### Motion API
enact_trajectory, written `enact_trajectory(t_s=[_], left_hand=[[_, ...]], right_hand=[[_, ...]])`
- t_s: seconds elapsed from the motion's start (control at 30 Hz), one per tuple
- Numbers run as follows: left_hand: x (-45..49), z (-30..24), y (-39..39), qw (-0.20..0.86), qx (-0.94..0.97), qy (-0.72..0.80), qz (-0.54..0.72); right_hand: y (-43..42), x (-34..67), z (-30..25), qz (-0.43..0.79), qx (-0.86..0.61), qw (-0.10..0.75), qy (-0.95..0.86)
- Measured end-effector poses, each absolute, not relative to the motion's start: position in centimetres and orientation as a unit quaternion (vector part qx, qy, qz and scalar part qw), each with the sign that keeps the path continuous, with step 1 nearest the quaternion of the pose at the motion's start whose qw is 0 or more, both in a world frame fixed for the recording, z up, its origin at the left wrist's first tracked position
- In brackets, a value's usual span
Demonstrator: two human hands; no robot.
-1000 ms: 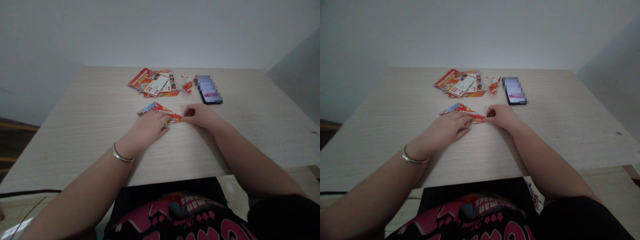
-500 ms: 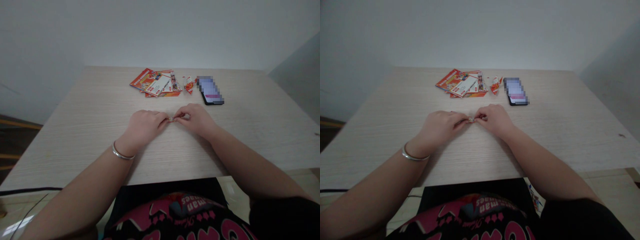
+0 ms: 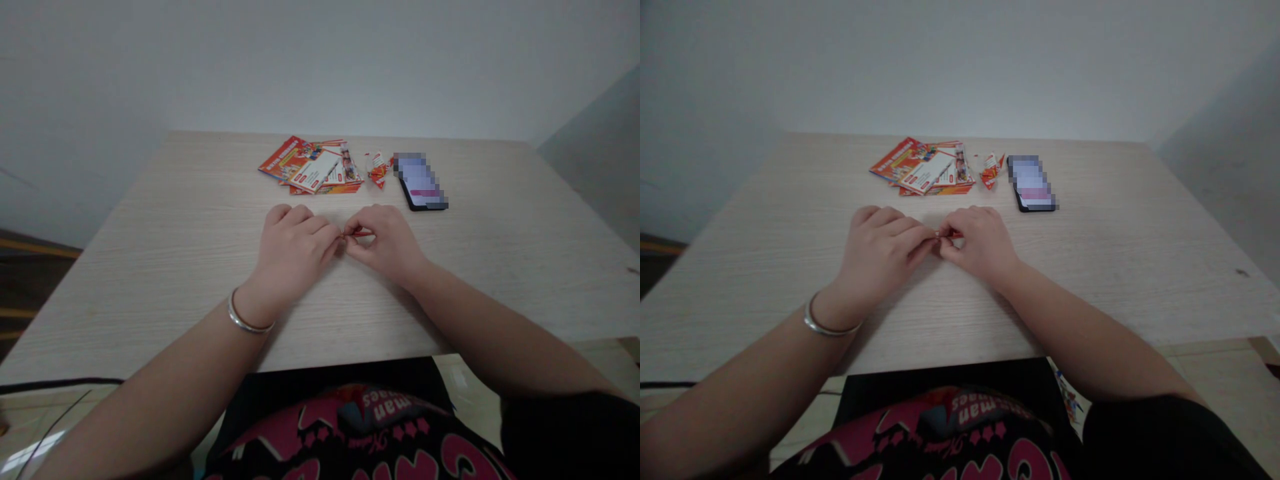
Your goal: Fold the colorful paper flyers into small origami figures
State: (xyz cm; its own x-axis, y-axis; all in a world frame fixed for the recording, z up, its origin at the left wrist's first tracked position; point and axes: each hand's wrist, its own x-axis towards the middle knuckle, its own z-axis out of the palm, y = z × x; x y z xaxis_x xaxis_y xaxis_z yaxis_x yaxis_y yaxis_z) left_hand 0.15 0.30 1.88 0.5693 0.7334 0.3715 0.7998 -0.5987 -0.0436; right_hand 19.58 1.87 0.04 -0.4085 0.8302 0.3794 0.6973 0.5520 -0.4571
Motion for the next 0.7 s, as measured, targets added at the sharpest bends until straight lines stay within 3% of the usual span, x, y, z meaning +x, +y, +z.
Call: enact_trajectory(t_s=[0.7], left_hand=[[-1.5,2.6,0.9,0.097,-0.864,-0.465,-0.168]], right_hand=[[3.4,22.2,-0.2,0.1,-0.458,0.305,-0.829]])
